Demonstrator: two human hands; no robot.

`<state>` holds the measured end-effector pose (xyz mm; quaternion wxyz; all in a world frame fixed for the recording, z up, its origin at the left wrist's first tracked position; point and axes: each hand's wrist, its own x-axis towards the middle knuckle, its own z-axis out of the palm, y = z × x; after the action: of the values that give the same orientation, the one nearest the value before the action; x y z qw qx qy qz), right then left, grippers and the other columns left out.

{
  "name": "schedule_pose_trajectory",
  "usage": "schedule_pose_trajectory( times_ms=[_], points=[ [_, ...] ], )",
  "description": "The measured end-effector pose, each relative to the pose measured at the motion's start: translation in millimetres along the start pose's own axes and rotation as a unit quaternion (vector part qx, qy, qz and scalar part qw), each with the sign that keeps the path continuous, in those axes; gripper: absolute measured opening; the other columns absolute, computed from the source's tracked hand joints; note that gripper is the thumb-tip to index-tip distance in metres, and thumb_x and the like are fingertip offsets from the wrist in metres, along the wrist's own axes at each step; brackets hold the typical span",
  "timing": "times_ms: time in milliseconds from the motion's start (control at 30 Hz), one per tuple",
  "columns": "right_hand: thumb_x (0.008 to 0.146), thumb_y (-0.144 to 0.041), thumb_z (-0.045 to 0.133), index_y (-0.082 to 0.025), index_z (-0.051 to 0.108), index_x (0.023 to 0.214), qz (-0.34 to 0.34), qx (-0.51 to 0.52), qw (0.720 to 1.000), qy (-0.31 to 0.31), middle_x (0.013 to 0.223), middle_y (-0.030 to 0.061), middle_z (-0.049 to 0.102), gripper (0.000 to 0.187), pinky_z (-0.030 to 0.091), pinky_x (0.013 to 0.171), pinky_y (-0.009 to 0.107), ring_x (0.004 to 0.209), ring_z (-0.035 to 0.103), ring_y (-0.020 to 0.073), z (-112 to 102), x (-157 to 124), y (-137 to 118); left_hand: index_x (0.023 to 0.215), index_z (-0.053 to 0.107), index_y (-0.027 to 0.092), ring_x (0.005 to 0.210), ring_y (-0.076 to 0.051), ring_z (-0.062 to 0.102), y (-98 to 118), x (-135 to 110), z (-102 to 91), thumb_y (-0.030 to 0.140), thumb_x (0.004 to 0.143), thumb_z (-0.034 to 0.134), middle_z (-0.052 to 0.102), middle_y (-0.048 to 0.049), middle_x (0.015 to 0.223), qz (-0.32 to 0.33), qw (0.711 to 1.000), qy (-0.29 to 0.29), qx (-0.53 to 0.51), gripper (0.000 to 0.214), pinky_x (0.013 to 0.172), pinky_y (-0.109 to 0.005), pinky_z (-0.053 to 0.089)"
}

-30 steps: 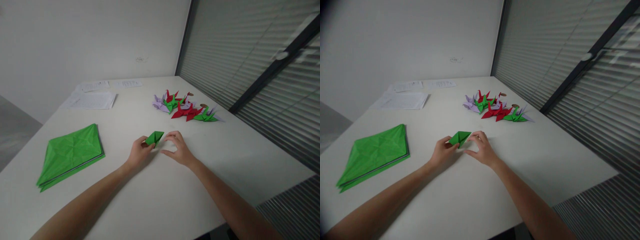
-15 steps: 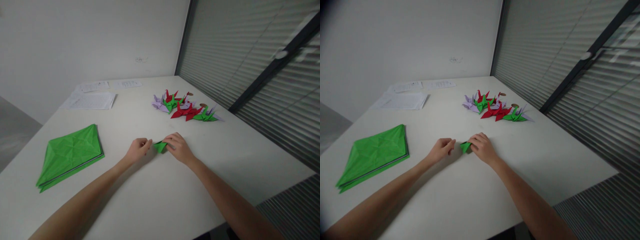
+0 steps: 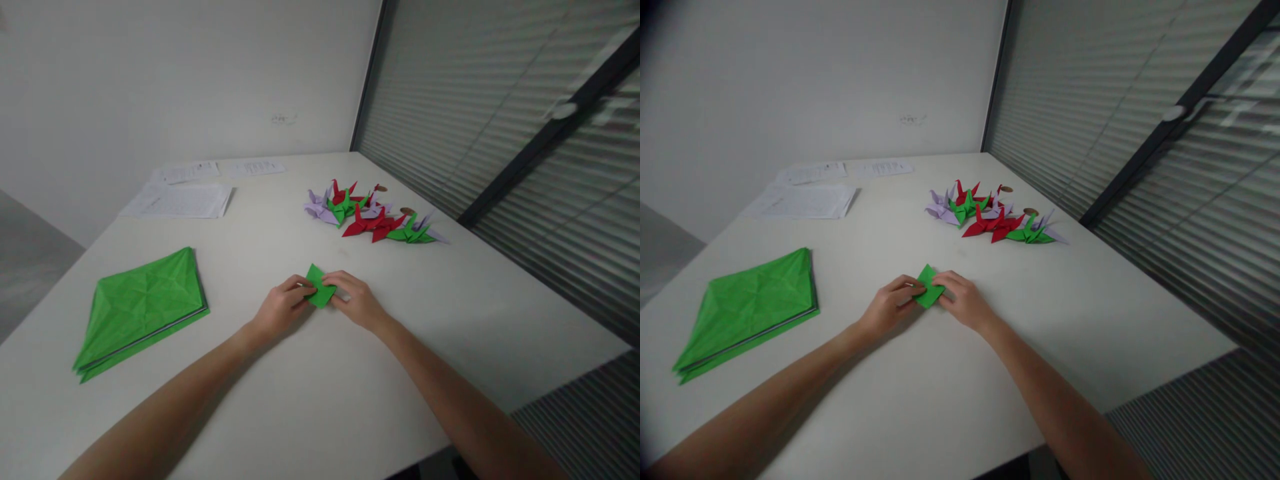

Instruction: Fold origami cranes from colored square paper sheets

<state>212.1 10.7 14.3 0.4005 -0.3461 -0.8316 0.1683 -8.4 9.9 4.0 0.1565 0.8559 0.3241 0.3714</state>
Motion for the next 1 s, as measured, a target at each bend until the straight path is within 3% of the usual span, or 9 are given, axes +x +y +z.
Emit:
schedule_pose_trajectory(
  times_ms=[133, 333, 500, 700, 867, 1000],
  points=[
    [0.082, -0.011, 0.064, -0.023, 0.07, 0.096, -0.009, -0.067, 0.992, -0.103, 0.108, 0.006, 0.069, 0.019, 0.045, 0.101, 0.046, 0.115, 0.057, 0.0245, 1, -2, 7, 0.098, 0.072, 0.021, 0.095, -0.023, 0.06, 1, 0, -1.7, 0.017, 0.083, 0.066, 0.067, -0.0079, 0.102, 0.01, 0.988, -0.051, 0.145, 0.017, 0.083, -0.04, 0.05],
    [0.079, -0.02, 0.075, -0.025, 0.077, 0.091, 0.034, -0.103, 0.982, -0.152, 0.105, 0.0059, 0.067, 0.014, 0.045, 0.094, 0.042, 0.105, 0.052, 0.0237, -8, -2, 7, 0.095, 0.07, 0.018, 0.088, -0.02, 0.059, 10, 4, -7.7, 0.028, 0.089, 0.061, 0.065, -0.0073, 0.092, 0.028, 0.979, -0.12, 0.163, 0.015, 0.08, -0.036, 0.045],
    [0.081, -0.027, 0.074, -0.027, 0.078, 0.09, 0.116, -0.088, 0.98, -0.134, 0.095, 0.0051, 0.064, 0.01, 0.044, 0.09, 0.037, 0.096, 0.052, 0.0208, -6, -3, 8, 0.088, 0.066, 0.017, 0.08, -0.018, 0.059, 7, 6, -10.1, 0.031, 0.094, 0.054, 0.064, -0.0054, 0.082, 0.016, 0.98, -0.121, 0.157, 0.02, 0.077, -0.034, 0.042],
    [0.085, -0.029, 0.07, -0.022, 0.076, 0.081, 0.204, -0.094, 0.971, -0.087, 0.085, 0.0036, 0.065, 0.01, 0.041, 0.086, 0.035, 0.086, 0.055, 0.019, 3, -2, 8, 0.083, 0.067, 0.018, 0.08, -0.017, 0.056, -4, 5, -2.3, 0.029, 0.095, 0.054, 0.063, -0.0042, 0.084, -0.061, 0.99, -0.098, 0.082, 0.021, 0.076, -0.032, 0.043],
    [0.086, -0.032, 0.068, -0.021, 0.073, 0.078, 0.231, -0.142, 0.961, -0.055, 0.087, 0.0045, 0.065, 0.015, 0.039, 0.085, 0.036, 0.087, 0.055, 0.0207, 13, -3, 5, 0.081, 0.069, 0.017, 0.084, -0.018, 0.056, -5, 6, 1.3, 0.03, 0.091, 0.06, 0.06, -0.0057, 0.093, -0.134, 0.982, -0.066, 0.119, 0.018, 0.079, -0.035, 0.042],
    [0.088, -0.038, 0.063, -0.02, 0.069, 0.074, 0.246, -0.198, 0.947, -0.053, 0.089, 0.0054, 0.064, 0.024, 0.037, 0.082, 0.036, 0.09, 0.054, 0.0222, 20, -2, 1, 0.079, 0.069, 0.017, 0.088, -0.022, 0.054, -2, 9, 1.9, 0.034, 0.091, 0.06, 0.06, -0.0062, 0.093, -0.162, 0.969, -0.089, 0.166, 0.023, 0.079, -0.038, 0.041]
  ],
)
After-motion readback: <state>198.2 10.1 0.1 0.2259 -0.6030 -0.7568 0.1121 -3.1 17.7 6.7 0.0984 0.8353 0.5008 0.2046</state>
